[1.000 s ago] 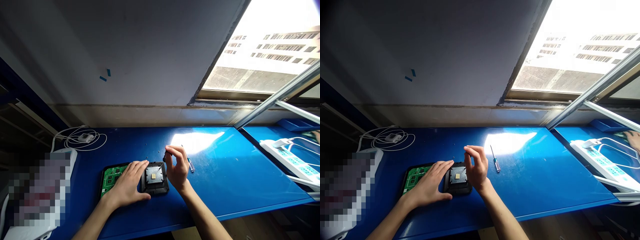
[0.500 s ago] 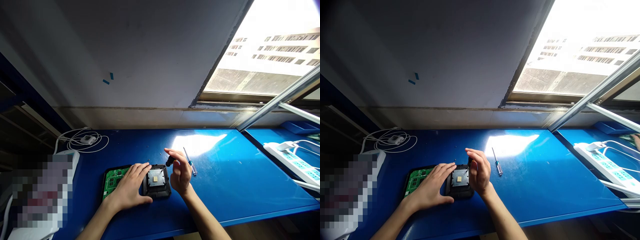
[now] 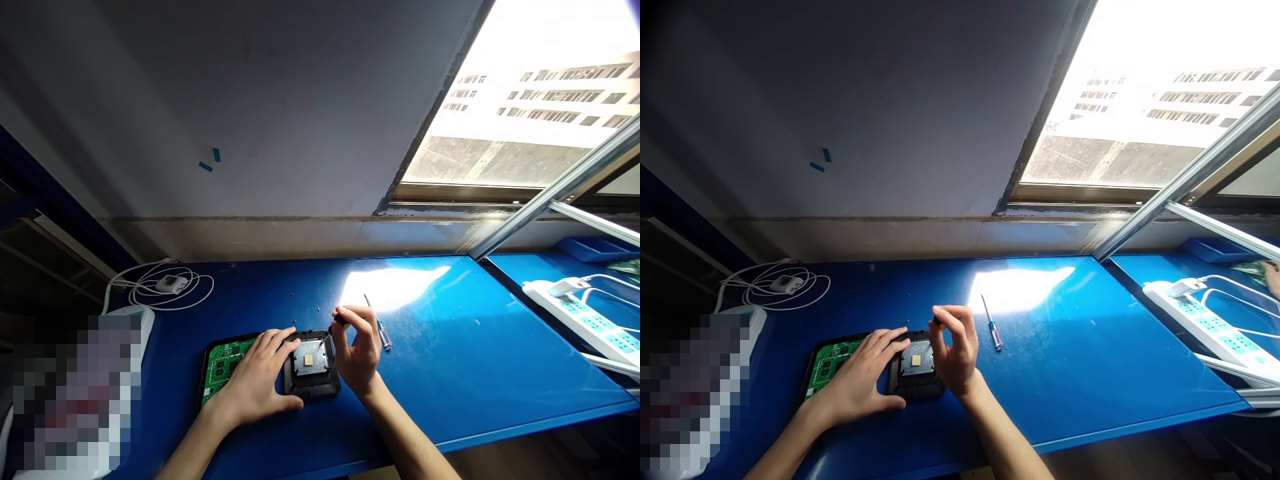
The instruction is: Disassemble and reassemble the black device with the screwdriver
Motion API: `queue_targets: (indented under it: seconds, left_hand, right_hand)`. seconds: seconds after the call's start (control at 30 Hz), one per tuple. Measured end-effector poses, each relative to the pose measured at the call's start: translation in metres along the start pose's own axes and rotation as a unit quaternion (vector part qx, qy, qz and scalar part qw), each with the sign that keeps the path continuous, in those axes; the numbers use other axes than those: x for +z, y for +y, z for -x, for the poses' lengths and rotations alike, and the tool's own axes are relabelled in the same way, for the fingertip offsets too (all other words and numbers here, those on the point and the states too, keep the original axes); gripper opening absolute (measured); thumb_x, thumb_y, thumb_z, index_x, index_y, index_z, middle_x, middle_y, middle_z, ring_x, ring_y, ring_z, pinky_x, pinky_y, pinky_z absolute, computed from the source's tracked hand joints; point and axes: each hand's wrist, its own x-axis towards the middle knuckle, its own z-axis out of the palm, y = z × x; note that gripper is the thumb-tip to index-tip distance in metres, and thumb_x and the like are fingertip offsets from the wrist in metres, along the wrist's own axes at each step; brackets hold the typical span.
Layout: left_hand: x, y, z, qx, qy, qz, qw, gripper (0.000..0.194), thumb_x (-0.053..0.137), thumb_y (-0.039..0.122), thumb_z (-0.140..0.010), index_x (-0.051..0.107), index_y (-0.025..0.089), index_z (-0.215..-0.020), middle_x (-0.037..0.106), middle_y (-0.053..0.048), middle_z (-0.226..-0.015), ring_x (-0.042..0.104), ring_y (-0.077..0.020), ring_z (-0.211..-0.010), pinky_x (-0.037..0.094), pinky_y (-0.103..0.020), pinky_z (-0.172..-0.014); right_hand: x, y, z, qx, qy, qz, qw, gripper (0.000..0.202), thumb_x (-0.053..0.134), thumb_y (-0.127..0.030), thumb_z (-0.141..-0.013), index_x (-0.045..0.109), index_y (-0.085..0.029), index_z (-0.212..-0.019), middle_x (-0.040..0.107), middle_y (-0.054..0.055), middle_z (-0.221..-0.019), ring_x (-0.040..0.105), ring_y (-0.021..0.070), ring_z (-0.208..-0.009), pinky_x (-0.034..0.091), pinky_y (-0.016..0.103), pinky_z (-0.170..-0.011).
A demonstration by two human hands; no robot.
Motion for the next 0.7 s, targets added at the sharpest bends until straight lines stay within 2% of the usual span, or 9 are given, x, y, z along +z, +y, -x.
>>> queue_targets:
  seconds: [0.13,0.2,0.27,0.33,0.43,0.5,0.6,0.63,0.7]
  left_hand:
    - [-0.0006,0.0010,-0.0001,-0.001,0.003,0.005,1.000,0.085,0.095,0.048,-0.067,0.056,0.029,-0.141,0.046,-0.009,-0.161,0.041,-0.0386,-0.147,0.041,-0.061,-0.119]
    - [-0.0013,0.0020,-0.0002,0.000,0.001,0.008,1.000,0.084,0.094,0.049,-0.068,0.056,0.029,-0.140,0.046,-0.010,-0.160,0.041,-0.0391,-0.147,0.041,-0.062,-0.118]
    - [-0.0020,0.0026,-0.0002,0.000,0.000,0.009,1.000,0.082,0.093,0.051,-0.068,0.057,0.029,-0.138,0.046,-0.010,-0.160,0.041,-0.0396,-0.147,0.042,-0.063,-0.117]
    - [-0.0024,0.0026,-0.0002,0.000,0.000,0.009,1.000,0.077,0.093,0.051,-0.069,0.059,0.029,-0.134,0.045,-0.009,-0.161,0.041,-0.0395,-0.147,0.042,-0.063,-0.117]
    - [-0.0026,0.0019,0.0001,0.000,0.002,0.009,1.000,0.069,0.095,0.048,-0.068,0.063,0.030,-0.126,0.044,-0.007,-0.162,0.040,-0.0388,-0.147,0.041,-0.062,-0.118]
    - [-0.0026,0.0019,0.0001,0.002,0.003,0.009,1.000,0.064,0.095,0.046,-0.067,0.064,0.031,-0.121,0.044,-0.006,-0.161,0.039,-0.0386,-0.147,0.041,-0.061,-0.118]
    - [-0.0026,0.0024,0.0001,0.007,0.005,0.010,1.000,0.060,0.096,0.043,-0.066,0.065,0.032,-0.116,0.045,-0.004,-0.161,0.040,-0.0384,-0.147,0.041,-0.061,-0.118]
    - [-0.0025,0.0026,0.0002,0.008,0.006,0.010,1.000,0.058,0.096,0.043,-0.066,0.065,0.032,-0.114,0.045,-0.004,-0.160,0.040,-0.0383,-0.146,0.041,-0.061,-0.118]
    - [-0.0021,0.0028,0.0005,0.010,0.009,0.012,1.000,0.055,0.096,0.042,-0.066,0.065,0.032,-0.110,0.045,-0.004,-0.160,0.040,-0.0382,-0.146,0.041,-0.061,-0.117]
  right_hand:
    - [-0.0012,-0.0003,0.0000,-0.008,-0.015,-0.017,1.000,0.040,0.036,-0.015,-0.105,0.053,-0.027,-0.139,0.070,0.010,-0.112,0.072,0.0227,-0.099,0.065,0.043,-0.074]
    - [-0.0018,-0.0007,0.0002,-0.008,-0.010,-0.009,1.000,0.035,0.046,-0.018,-0.103,0.056,-0.027,-0.136,0.066,0.011,-0.112,0.071,0.0231,-0.098,0.065,0.042,-0.072]
    - [-0.0020,-0.0009,0.0007,-0.008,-0.001,0.004,1.000,0.036,0.060,-0.015,-0.098,0.060,-0.028,-0.132,0.064,0.009,-0.108,0.069,0.0210,-0.092,0.065,0.037,-0.068]
    - [-0.0018,-0.0007,0.0015,-0.010,0.002,0.005,1.000,0.040,0.057,-0.010,-0.099,0.059,-0.028,-0.134,0.065,0.007,-0.103,0.068,0.0192,-0.088,0.064,0.034,-0.066]
    - [-0.0018,0.0002,0.0025,-0.012,-0.006,-0.011,1.000,0.041,0.038,-0.012,-0.105,0.052,-0.028,-0.140,0.069,0.009,-0.106,0.071,0.0210,-0.093,0.065,0.039,-0.069]
    - [-0.0023,0.0006,0.0026,-0.012,-0.004,-0.011,1.000,0.036,0.041,-0.018,-0.105,0.053,-0.028,-0.138,0.067,0.010,-0.112,0.071,0.0228,-0.096,0.065,0.043,-0.071]
    - [-0.0030,0.0014,0.0026,-0.012,0.013,0.005,1.000,0.037,0.062,-0.016,-0.097,0.060,-0.029,-0.132,0.063,0.008,-0.108,0.069,0.0213,-0.090,0.064,0.038,-0.068]
    - [-0.0030,0.0019,0.0029,-0.011,0.015,0.009,1.000,0.040,0.062,-0.012,-0.096,0.060,-0.029,-0.132,0.064,0.007,-0.106,0.068,0.0205,-0.089,0.064,0.036,-0.066]
    - [-0.0031,0.0035,0.0039,-0.006,0.009,0.006,1.000,0.044,0.052,-0.008,-0.100,0.056,-0.029,-0.138,0.067,0.007,-0.105,0.070,0.0202,-0.089,0.065,0.037,-0.068]
